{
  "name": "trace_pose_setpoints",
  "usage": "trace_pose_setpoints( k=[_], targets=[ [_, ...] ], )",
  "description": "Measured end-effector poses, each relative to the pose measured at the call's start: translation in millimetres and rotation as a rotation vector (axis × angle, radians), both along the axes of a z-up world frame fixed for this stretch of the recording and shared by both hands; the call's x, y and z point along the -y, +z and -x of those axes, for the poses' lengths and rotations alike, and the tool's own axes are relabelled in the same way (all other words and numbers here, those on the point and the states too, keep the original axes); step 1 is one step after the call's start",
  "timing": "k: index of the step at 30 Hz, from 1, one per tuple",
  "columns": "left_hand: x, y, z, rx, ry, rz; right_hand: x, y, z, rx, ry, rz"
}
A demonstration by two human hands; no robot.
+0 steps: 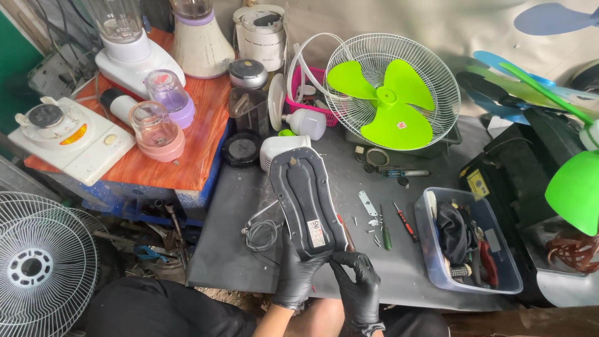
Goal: Assembling the base of an electric fan using a manual screwdriver on a repair bench.
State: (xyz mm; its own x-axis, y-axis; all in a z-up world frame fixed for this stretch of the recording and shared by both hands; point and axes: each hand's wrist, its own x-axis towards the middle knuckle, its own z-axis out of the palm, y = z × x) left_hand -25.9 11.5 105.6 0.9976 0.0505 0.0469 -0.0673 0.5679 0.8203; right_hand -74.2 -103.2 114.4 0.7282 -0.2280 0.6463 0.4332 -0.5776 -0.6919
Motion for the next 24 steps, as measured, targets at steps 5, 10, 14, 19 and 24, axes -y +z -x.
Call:
trace_pose_setpoints(
  k=[5, 10, 14, 19, 24],
  targets=[
    [0.1, 4.9, 0.0, 0.007, 0.01, 0.021, 0.2, 0.9, 0.7, -0.028, -0.052, 0.035],
    [0.2, 4.1, 0.3, 0.002, -0.009, 0.062, 2.0, -4.9, -1.6, 0.002, -0.062, 0.064],
    [-1.3, 15.3, 0.4, 0.02, 0.033, 0.055, 0.5, -6.7, -0.4, -0.02, -0.107, 0.077],
    [0.9, -5.7, -5.5, 0.007, 0.01, 0.036, -3.9, 6.6, -2.6, 0.076, -0.046, 0.158],
    [-1.5, 3.1, -2.4, 0.036, -0.021, 0.058, 1.3, 3.0, -3.9, 0.115, -0.022, 0.255]
  ],
)
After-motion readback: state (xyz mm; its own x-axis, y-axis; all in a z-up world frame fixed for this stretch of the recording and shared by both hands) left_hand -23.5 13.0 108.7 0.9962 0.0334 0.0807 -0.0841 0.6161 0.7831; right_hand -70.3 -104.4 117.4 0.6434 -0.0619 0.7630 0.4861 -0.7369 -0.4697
